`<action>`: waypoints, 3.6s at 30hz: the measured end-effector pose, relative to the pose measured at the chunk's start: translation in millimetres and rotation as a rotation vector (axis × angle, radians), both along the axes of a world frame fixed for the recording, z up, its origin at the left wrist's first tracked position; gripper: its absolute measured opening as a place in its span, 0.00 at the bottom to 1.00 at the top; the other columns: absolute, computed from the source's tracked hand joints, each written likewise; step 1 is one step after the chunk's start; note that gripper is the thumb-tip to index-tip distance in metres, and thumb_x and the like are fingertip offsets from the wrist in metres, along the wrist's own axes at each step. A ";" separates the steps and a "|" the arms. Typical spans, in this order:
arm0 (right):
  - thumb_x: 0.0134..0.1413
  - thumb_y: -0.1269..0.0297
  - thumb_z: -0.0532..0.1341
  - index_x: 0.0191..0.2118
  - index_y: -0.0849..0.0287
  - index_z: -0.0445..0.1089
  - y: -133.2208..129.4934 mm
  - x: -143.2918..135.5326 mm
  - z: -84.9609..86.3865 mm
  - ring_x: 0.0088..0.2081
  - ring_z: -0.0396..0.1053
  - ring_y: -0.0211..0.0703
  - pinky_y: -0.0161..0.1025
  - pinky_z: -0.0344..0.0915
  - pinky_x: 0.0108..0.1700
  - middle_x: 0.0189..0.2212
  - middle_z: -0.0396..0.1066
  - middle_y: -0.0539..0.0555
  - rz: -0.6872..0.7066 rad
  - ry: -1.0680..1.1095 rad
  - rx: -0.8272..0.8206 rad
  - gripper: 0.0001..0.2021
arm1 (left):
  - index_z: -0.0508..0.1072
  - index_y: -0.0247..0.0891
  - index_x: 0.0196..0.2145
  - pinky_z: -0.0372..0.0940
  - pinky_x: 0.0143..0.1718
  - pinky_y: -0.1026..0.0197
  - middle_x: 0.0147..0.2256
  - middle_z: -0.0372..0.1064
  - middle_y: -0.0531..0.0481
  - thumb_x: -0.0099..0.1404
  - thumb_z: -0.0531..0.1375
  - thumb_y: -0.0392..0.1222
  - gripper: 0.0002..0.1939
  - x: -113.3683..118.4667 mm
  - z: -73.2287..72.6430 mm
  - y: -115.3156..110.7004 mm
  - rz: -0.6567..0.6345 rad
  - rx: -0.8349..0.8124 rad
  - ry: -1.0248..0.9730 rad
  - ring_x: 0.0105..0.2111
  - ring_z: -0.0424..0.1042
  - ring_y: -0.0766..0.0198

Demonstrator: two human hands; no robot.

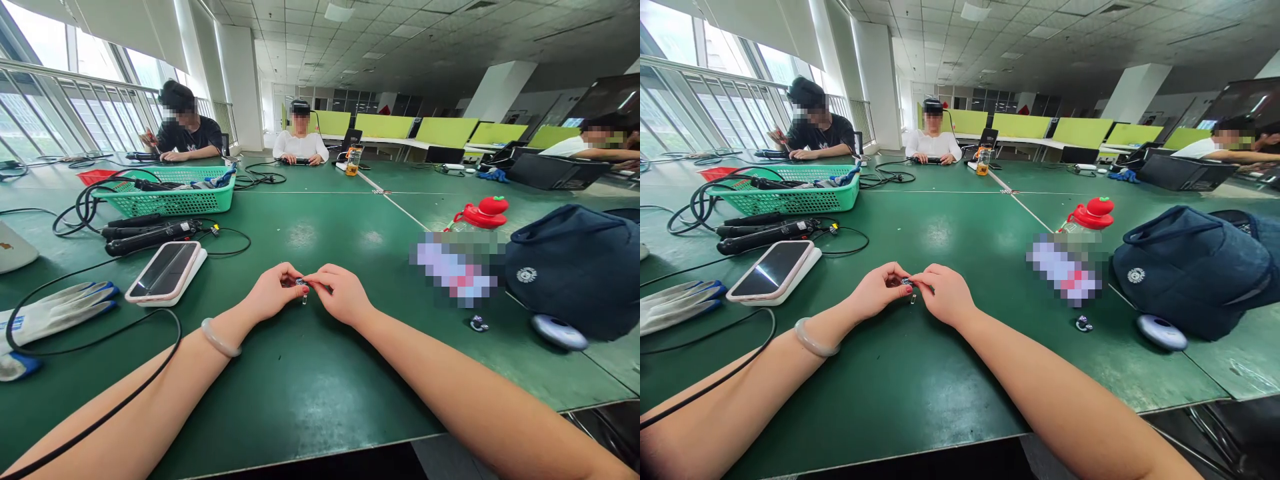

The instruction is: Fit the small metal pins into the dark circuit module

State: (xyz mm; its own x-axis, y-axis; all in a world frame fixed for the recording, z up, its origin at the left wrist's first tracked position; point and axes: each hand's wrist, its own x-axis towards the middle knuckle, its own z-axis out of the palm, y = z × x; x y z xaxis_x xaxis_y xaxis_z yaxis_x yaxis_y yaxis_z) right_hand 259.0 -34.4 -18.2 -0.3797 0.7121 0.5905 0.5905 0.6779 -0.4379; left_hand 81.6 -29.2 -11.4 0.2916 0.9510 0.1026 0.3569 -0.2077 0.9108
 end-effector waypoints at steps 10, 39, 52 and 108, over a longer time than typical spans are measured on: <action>0.55 0.70 0.55 0.41 0.56 0.73 -2.0 -0.6 1.3 0.30 0.65 0.35 0.33 0.63 0.34 0.31 0.70 0.52 0.026 -0.002 0.010 0.12 | 0.66 0.36 0.31 0.63 0.32 0.62 0.26 0.67 0.54 0.50 0.63 0.39 0.11 0.7 1.2 0.4 -0.016 -0.037 -0.098 0.27 0.68 0.68; 0.56 0.70 0.55 0.32 0.58 0.68 -1.2 -0.5 2.3 0.33 0.63 0.36 0.34 0.61 0.36 0.32 0.66 0.51 0.082 -0.006 -0.073 0.05 | 0.66 0.36 0.29 0.62 0.30 0.63 0.24 0.67 0.55 0.48 0.65 0.39 0.12 0.7 1.3 -2.2 -0.110 -0.040 -0.049 0.27 0.68 0.67; 0.49 0.70 0.60 0.29 0.58 0.66 -4.1 0.0 5.9 0.24 0.58 0.32 0.32 0.58 0.29 0.28 0.65 0.48 0.048 0.113 -0.170 0.02 | 0.66 0.36 0.30 0.62 0.29 0.64 0.25 0.65 0.55 0.49 0.64 0.37 0.11 -0.9 1.2 -1.7 -0.168 -0.005 -0.066 0.26 0.66 0.69; 0.52 0.66 0.60 0.30 0.58 0.70 -1.0 2.5 4.0 0.31 0.64 0.35 0.34 0.61 0.35 0.31 0.68 0.50 -0.053 0.013 -0.103 0.03 | 0.65 0.36 0.28 0.61 0.31 0.62 0.25 0.68 0.54 0.46 0.67 0.46 0.17 -0.8 3.4 -1.0 0.000 -0.054 -0.074 0.26 0.65 0.68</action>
